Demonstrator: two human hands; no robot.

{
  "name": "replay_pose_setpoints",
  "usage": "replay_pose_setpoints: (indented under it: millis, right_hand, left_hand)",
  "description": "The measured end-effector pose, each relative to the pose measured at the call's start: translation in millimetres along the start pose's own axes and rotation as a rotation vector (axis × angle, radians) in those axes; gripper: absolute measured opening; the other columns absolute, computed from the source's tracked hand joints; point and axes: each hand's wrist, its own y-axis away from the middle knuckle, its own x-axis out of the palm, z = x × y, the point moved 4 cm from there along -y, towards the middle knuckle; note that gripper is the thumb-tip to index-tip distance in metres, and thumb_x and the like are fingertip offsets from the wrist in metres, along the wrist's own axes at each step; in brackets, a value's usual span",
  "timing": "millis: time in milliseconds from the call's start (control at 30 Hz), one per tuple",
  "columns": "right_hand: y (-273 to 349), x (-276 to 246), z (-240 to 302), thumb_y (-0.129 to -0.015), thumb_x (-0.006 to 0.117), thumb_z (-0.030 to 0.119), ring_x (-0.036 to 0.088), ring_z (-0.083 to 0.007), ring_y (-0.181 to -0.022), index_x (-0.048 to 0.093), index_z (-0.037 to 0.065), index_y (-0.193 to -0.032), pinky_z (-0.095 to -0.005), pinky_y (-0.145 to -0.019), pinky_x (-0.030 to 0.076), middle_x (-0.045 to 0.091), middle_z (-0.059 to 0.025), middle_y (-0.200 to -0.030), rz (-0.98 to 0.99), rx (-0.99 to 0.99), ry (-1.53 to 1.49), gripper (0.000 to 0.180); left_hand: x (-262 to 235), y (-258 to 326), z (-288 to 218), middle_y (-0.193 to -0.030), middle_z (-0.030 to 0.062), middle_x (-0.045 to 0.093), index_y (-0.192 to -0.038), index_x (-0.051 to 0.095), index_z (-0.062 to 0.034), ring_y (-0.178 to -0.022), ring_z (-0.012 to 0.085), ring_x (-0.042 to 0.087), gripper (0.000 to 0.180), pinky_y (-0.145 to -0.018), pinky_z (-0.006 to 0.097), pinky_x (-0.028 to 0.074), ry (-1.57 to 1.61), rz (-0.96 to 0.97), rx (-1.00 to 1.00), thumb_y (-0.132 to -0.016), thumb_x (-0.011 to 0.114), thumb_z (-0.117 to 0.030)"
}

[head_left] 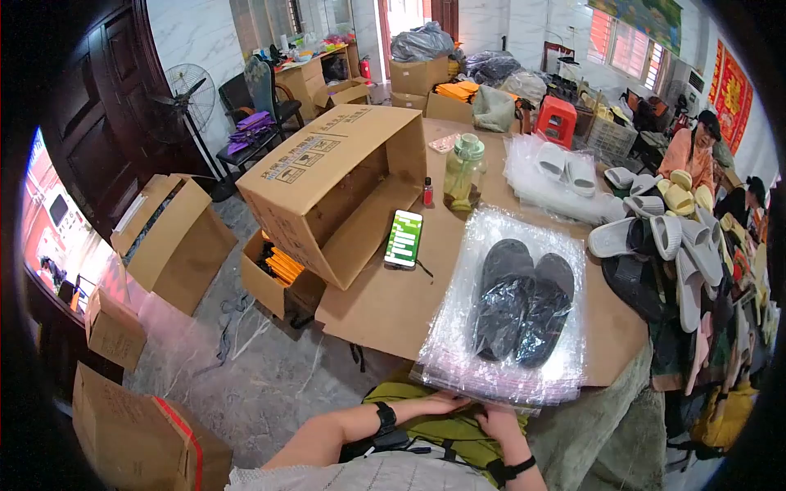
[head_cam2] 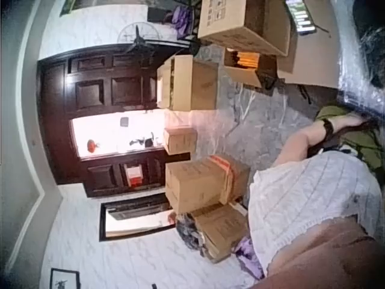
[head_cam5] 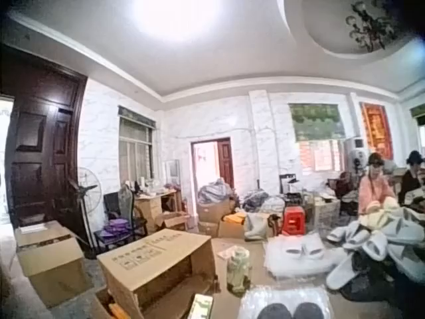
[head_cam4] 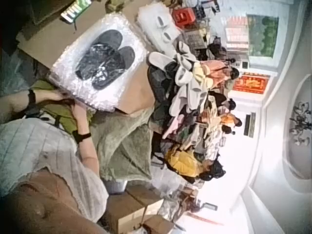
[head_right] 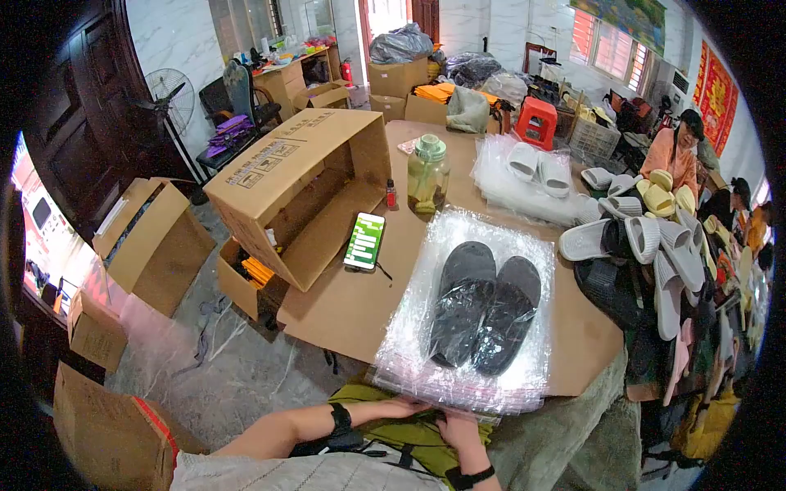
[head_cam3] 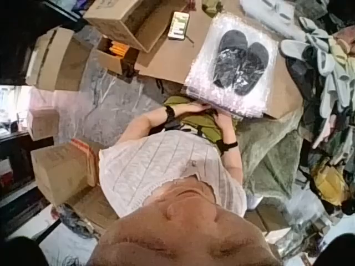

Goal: Packing pairs of slippers into plastic bags at a factory or warehouse workstation.

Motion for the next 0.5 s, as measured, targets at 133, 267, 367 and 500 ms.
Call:
replay_pose_setpoints:
  millis: [133,267,367,500]
  right_hand:
    - [46.0,-36.0,21.2,-0.088,0.068,0.042,0.062,-0.0354,-0.116,0.060,0.011,-0.136,-0.0473,-0.096,0.049,0.063,-0.0212,-0.129,0.009,-0.017,-0.257,0.057]
    - [90.8,-83.7,6.6,-0.090,0.074,0.032,0.065,-0.0261,-0.109,0.061,0.004,-0.135,-0.0356,-0.097,0.050,0.069,-0.0142,-0.122,0.223,0.066,-0.754,0.054]
    - [114.3,-107.9,-1.2,-0.093,0.073,0.024,0.065,-0.0172,-0.108,0.059,0.002,-0.136,-0.0311,-0.093,0.050,0.069,-0.0105,-0.124,0.302,0.062,-1.118,0.051]
    - [111.6,-152.7,-7.7,-0.092,0.074,0.017,0.063,-0.0134,-0.107,0.059,0.002,-0.137,-0.0281,-0.089,0.050,0.069,-0.0094,-0.124,0.239,-0.076,-1.093,0.049]
  left_hand:
    - [6.8,-26.3,26.0,-0.152,0.0259,0.041,-0.151,0.036,-0.0041,-0.141,0.0396,0.039,0.073,-0.117,0.045,0.031,0.048,-0.039,0.121,-0.098,0.053,-0.052]
    - [-15.7,45.8,-72.9,-0.152,0.0259,0.042,-0.150,0.035,0.0016,-0.140,0.0406,0.040,0.075,-0.117,0.045,0.031,-0.617,0.010,0.125,-0.097,0.058,-0.047]
    - [-25.2,69.4,-86.8,-0.151,0.0249,0.044,-0.149,0.039,0.0028,-0.140,0.0388,0.041,0.070,-0.116,0.044,0.032,-0.622,0.334,0.122,-0.100,0.055,-0.044]
    - [-59.2,110.7,-139.3,-0.156,0.0195,0.040,-0.148,0.045,-0.0008,-0.146,0.0328,0.035,0.061,-0.118,0.040,0.029,-0.238,0.815,0.038,-0.107,0.043,-0.045]
